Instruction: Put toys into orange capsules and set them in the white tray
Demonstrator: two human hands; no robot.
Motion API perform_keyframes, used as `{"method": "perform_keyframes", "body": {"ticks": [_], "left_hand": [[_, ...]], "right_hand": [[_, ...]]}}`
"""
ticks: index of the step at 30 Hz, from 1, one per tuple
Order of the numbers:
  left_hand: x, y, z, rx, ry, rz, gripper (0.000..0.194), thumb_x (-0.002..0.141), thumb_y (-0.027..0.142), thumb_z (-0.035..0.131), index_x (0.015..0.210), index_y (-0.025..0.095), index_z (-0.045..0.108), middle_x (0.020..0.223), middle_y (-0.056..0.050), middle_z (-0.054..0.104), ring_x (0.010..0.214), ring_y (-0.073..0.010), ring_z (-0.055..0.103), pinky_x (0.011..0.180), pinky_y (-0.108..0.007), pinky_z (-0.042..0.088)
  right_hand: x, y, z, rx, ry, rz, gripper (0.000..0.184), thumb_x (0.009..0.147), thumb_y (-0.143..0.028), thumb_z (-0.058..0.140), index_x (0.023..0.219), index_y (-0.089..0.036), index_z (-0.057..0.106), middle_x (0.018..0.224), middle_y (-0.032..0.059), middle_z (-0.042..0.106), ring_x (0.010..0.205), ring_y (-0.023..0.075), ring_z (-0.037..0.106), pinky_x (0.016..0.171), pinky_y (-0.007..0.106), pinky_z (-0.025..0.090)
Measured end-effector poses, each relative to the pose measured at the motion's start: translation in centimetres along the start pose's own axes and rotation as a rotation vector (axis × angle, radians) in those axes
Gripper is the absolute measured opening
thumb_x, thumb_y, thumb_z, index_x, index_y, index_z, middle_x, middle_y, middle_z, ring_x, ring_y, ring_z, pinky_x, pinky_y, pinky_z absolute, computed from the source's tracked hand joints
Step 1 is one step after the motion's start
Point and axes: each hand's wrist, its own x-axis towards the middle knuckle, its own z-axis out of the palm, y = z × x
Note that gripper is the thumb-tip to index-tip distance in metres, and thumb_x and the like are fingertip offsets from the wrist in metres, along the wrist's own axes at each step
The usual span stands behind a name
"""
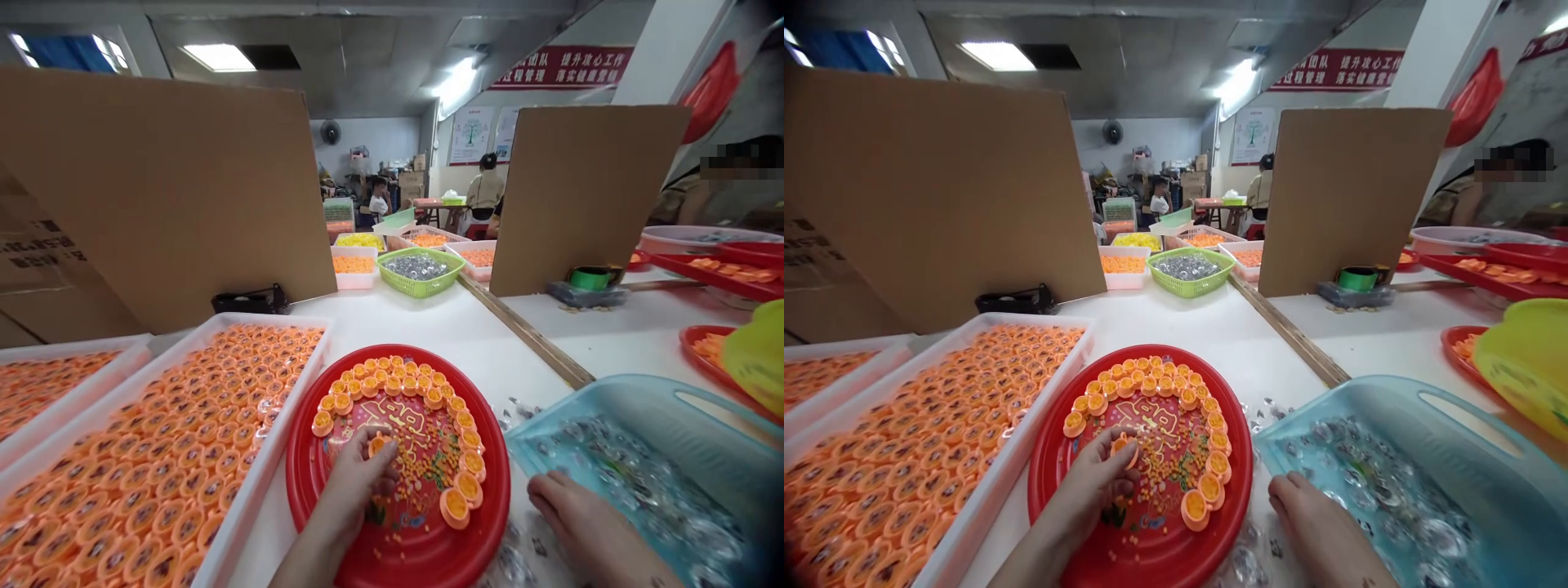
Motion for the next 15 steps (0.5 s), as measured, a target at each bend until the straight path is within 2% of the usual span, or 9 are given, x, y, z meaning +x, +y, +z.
{"method": "perform_keyframes", "body": {"ticks": [2,4,5,7,9,11,13,15], "left_hand": [[0.0,-0.1,-0.3,-0.075,0.018,-0.042,0.039,0.071,0.044,0.067,0.096,0.018,0.051,0.072,0.001,0.056,0.056,-0.0095,0.059,0.051,-0.019,0.046],[-0.1,-0.2,-0.6,-0.131,0.042,-0.072,0.033,0.076,0.039,0.063,0.097,0.017,0.051,0.073,0.0,0.057,0.057,-0.0103,0.061,0.055,-0.02,0.048],[-0.1,-0.3,-0.7,-0.146,0.05,-0.071,0.032,0.077,0.036,0.063,0.099,0.016,0.051,0.074,0.0,0.057,0.058,-0.0107,0.061,0.056,-0.021,0.049],[-0.2,-0.4,-0.9,-0.144,0.047,-0.058,0.033,0.077,0.033,0.062,0.103,0.016,0.051,0.075,0.0,0.058,0.059,-0.0115,0.063,0.056,-0.021,0.049],[-0.3,-0.6,-1.0,-0.123,0.041,-0.043,0.036,0.078,0.034,0.062,0.106,0.015,0.052,0.075,0.0,0.057,0.058,-0.011,0.062,0.05,-0.018,0.046],[-0.4,-0.6,-1.0,-0.109,0.04,-0.023,0.036,0.077,0.036,0.063,0.105,0.015,0.054,0.074,0.0,0.058,0.053,-0.0088,0.06,0.044,-0.015,0.041],[-0.5,-0.5,-0.9,-0.134,0.04,0.012,0.034,0.076,0.036,0.065,0.101,0.015,0.056,0.075,0.0,0.059,0.052,-0.0074,0.058,0.044,-0.014,0.039],[-0.8,-0.2,-0.8,-0.215,0.015,0.038,0.032,0.077,0.037,0.063,0.099,0.014,0.057,0.078,-0.002,0.062,0.057,-0.009,0.061,0.049,-0.016,0.044]], "right_hand": [[0.5,-0.8,-1.5,0.204,-0.057,0.107,0.022,0.087,-0.035,0.038,0.074,-0.031,0.056,0.073,0.0053,0.062,0.063,0.0244,0.062,0.057,0.037,0.049],[1.5,-2.7,-3.1,0.464,-0.113,0.216,0.02,0.089,-0.041,0.039,0.091,-0.03,0.056,0.083,0.0048,0.064,0.068,0.0228,0.062,0.061,0.034,0.051],[2.2,-4.0,-3.6,0.587,-0.128,0.231,0.022,0.089,-0.042,0.04,0.099,-0.029,0.054,0.085,0.004,0.063,0.069,0.0212,0.062,0.061,0.032,0.051],[3.8,-7.0,-3.9,0.79,-0.161,0.14,0.023,0.087,-0.043,0.047,0.101,-0.026,0.053,0.081,0.0023,0.061,0.07,0.0189,0.06,0.06,0.028,0.05],[5.6,-10.1,-3.2,0.948,-0.223,0.031,0.02,0.085,-0.04,0.053,0.093,-0.022,0.055,0.074,0.0,0.057,0.066,0.0159,0.057,0.058,0.026,0.047],[7.2,-12.8,-1.8,1.082,-0.282,-0.008,0.018,0.083,-0.037,0.056,0.091,-0.02,0.058,0.069,-0.0019,0.055,0.058,0.013,0.055,0.055,0.025,0.044],[8.4,-14.6,-0.2,1.148,-0.318,-0.019,0.018,0.082,-0.035,0.057,0.092,-0.019,0.059,0.068,-0.0027,0.054,0.054,0.0112,0.053,0.051,0.023,0.042],[9.0,-15.5,1.2,1.172,-0.322,-0.021,0.019,0.081,-0.032,0.058,0.094,-0.019,0.06,0.072,-0.0023,0.056,0.055,0.0106,0.053,0.051,0.023,0.042]]}}
